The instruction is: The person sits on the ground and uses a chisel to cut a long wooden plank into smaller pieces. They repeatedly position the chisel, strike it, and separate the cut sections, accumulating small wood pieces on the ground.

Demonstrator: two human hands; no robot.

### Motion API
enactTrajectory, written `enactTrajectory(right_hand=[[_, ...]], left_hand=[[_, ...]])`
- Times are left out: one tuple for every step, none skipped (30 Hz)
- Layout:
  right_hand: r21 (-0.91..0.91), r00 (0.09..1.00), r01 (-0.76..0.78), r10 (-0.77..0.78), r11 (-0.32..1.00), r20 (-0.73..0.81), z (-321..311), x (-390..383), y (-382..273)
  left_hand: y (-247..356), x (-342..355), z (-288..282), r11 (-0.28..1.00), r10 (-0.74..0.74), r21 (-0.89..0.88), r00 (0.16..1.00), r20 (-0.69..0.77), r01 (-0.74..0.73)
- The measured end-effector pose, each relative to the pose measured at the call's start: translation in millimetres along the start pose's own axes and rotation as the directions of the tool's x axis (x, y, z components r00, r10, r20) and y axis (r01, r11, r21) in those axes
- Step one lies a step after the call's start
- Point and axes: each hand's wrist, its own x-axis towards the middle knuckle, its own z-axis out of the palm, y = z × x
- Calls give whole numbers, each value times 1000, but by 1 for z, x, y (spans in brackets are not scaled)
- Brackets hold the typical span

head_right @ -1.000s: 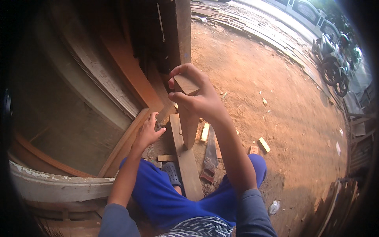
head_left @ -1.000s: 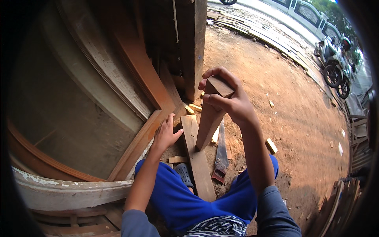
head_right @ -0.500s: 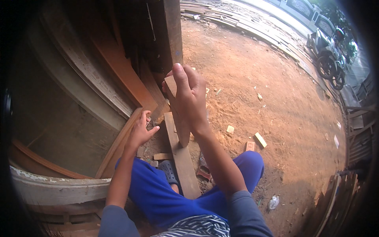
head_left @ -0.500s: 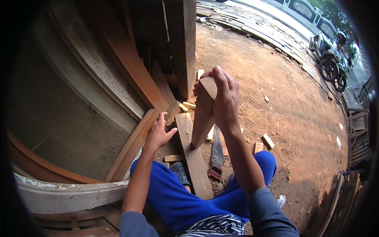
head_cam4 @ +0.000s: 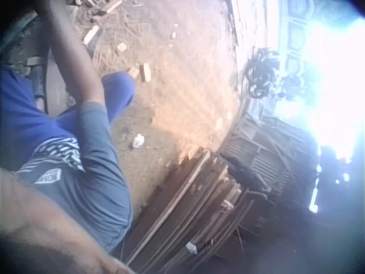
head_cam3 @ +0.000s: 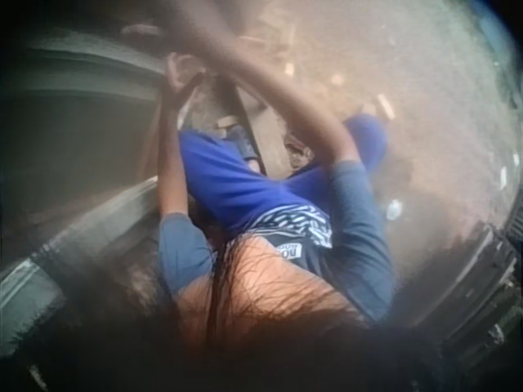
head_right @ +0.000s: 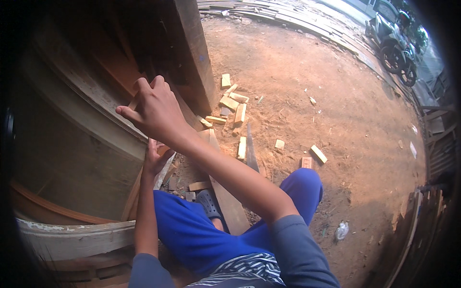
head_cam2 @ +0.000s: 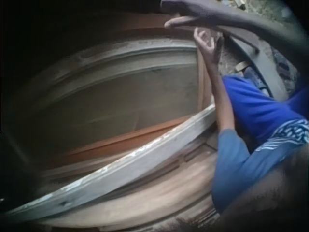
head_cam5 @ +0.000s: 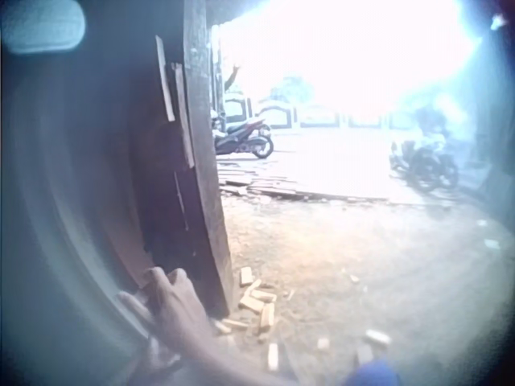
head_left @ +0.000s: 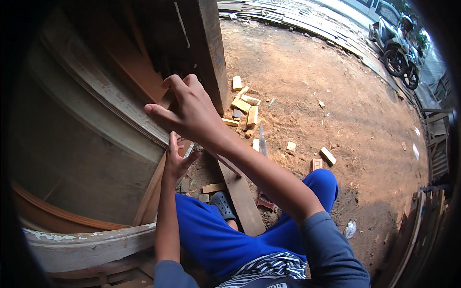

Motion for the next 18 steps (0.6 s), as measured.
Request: enactTrajectory(right_hand=[[-11, 1000, -6, 6, 1000, -28, 0, 2, 4], [-22, 998, -12, 11, 1000, -56, -1, 3, 9], [-36, 997, -16, 13, 999, -81, -4, 4, 12], [-14, 997, -28, 26, 1000, -75, -10, 8, 17], [2, 996, -12, 12, 1000, -89, -15, 6, 21], [2, 995, 63, -62, 998, -72, -21, 6, 29], [-2, 989, 137, -137, 991, -57, -29, 6, 36], [-70, 979, 200, -202, 977, -30, -36, 7, 42], [-51, 999, 49, -48, 997, 20, -39, 8, 39], [-61, 995, 99, -100, 993, -11, -39, 7, 40], [-72, 988, 148, -151, 986, -41, -41, 7, 43], [-152, 975, 175, -192, 973, -109, -45, 7, 46], [-232, 956, 195, -237, 953, -173, -51, 7, 49], [-231, 954, 156, -207, 960, -216, -57, 7, 50], [-280, 963, 55, -126, 958, -239, -64, 6, 50], [-301, 945, 45, -138, 952, -296, -68, 6, 51], [-321, 924, 33, -152, 946, -352, -73, 7, 53], [-331, 912, -29, -110, 943, -395, -81, 9, 53]], left_hand=[[2, -1, -1, 1000, -2, 16, 1000, -11, 2], [4, -2, -3, 999, -23, 39, 1000, 3, 23], [7, -2, -4, 997, -43, 59, 999, 13, 42], [8, -3, -5, 995, -64, 79, 998, 23, 62], [9, -3, -5, 995, -64, 75, 998, 17, 63], [8, -4, -6, 995, -69, 71, 998, 7, 68], [8, -3, -5, 996, -69, 64, 998, 0, 69], [8, -2, -5, 996, -70, 62, 998, -5, 70], [6, -2, -7, 995, -75, 65, 997, -14, 76], [5, -3, -9, 994, -80, 68, 997, -22, 82], [4, -5, -10, 992, -89, 91, 996, -22, 91], [4, -6, -9, 989, -94, 113, 995, -20, 95], [5, -6, -8, 986, -98, 134, 995, -17, 100], [5, -5, -7, 986, -91, 141, 996, -14, 92], [4, -5, -6, 985, -87, 148, 996, -11, 88], [3, -6, -6, 984, -84, 155, 996, -7, 84], [2, -6, -8, 982, -89, 163, 996, -17, 91], [1, -6, -7, 981, -95, 168, 995, -18, 97]])
